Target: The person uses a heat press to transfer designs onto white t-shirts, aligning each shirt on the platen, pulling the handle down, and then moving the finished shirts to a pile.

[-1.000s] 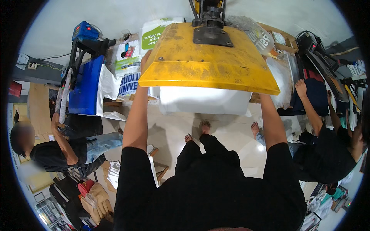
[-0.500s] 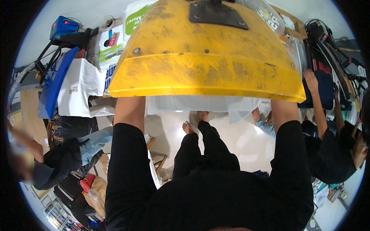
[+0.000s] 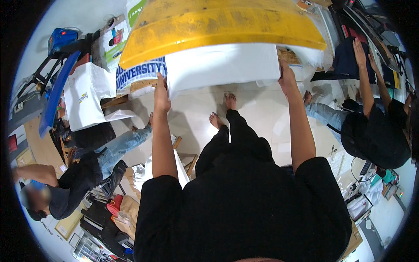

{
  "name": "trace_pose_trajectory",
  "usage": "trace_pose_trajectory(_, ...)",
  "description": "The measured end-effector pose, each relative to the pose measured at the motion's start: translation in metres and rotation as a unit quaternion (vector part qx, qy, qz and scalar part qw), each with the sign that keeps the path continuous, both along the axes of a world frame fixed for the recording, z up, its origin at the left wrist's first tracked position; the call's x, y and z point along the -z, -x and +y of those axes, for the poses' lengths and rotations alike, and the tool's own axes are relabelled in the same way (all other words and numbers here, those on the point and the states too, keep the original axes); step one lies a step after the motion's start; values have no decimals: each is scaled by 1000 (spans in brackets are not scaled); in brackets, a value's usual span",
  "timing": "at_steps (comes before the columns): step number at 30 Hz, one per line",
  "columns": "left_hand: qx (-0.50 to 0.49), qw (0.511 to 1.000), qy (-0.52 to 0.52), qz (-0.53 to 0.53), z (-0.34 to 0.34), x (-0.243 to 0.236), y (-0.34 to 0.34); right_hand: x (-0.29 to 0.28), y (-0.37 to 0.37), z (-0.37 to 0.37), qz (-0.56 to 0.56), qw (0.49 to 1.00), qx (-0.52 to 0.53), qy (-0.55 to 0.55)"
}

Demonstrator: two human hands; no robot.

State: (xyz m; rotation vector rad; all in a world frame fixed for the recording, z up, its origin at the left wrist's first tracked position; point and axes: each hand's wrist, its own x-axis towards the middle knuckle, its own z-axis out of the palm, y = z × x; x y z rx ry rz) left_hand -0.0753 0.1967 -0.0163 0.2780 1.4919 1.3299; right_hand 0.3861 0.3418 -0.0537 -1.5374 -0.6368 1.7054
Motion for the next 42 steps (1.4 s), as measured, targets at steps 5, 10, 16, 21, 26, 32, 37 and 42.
trace_pose_trajectory(5,-36,996,-41,76,-9,0,10,-11,-12,6,22,995,50,-84)
trace_pose_trajectory(10,-47,982,-79,162,-17,0,16,-23,-20,-22,16,981,101,-164)
trace_pose_trajectory(16,-81,969,-20,232,-41,20,0,-13,-23,-61,-19,983,117,-139)
trace_pose_trajectory(21,-62,972,3,229,-56,32,-2,6,-35,-75,-23,983,127,-133)
trace_pose_trajectory(26,-81,964,-22,252,-61,23,-22,28,-48,-84,-42,984,107,-133)
trace_pose_trajectory(32,-47,916,31,398,-66,43,-12,27,-33,-89,-157,955,143,-207)
trace_pose_trajectory(37,-3,749,-182,637,12,-23,-45,-36,23,-33,-419,747,11,-517)
trace_pose_trajectory(42,87,667,-254,695,168,-14,-42,-67,104,71,-486,630,-139,-589)
